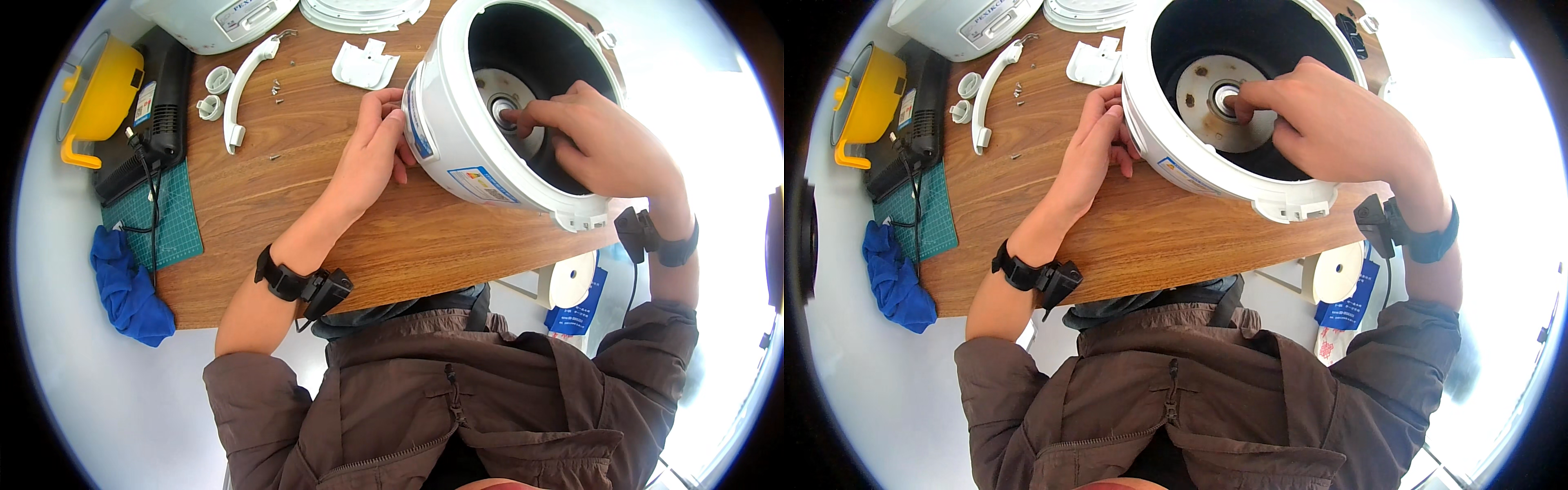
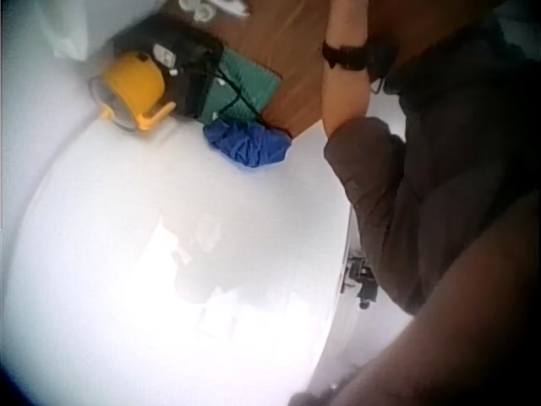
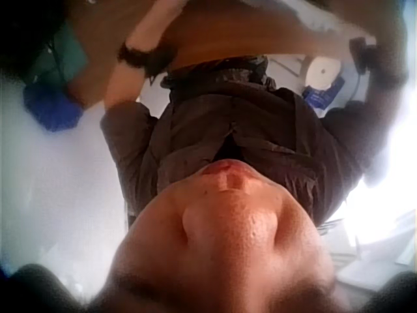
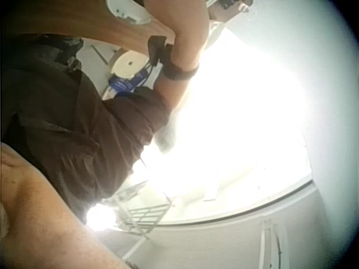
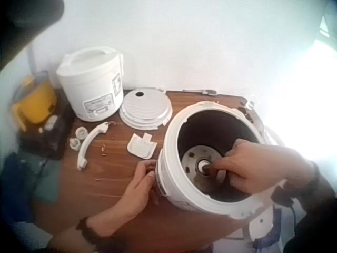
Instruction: The person assembles a white rice cooker by connecting internal wires, placing the heating base, and securing the outer casing and lid with screws. The person uses a screwdriver to fasten multiple screws on the body and lid.
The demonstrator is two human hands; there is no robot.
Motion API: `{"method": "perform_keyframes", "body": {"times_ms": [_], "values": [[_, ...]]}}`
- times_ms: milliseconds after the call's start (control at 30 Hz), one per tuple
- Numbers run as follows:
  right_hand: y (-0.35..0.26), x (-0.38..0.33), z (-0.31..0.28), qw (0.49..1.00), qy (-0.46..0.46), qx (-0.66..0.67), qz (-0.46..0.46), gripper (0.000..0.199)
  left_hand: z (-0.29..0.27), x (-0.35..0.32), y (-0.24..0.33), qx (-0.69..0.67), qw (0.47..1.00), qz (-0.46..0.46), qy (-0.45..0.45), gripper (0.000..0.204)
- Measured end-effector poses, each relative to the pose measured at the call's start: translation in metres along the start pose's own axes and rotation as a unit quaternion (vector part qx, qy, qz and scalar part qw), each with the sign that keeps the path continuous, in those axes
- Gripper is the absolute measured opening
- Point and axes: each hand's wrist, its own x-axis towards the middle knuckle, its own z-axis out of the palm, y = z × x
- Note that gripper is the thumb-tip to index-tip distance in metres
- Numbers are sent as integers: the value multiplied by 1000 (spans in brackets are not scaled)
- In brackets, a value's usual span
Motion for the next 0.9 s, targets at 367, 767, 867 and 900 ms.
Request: {"method": "perform_keyframes", "body": {"times_ms": [367,767,867,900], "values": [[1,0,-2,1000,-2,17,-7,38,2,-1,1,18,1000,9,5,42],[-18,-2,-7,997,-11,2,80,48,-1,-2,-3,-5,1000,24,7,36],[-19,3,-11,991,-66,8,119,47,-1,-1,-3,9,1000,17,15,35],[-20,0,-13,990,-71,1,123,46,0,0,-3,10,1000,21,12,36]]}}
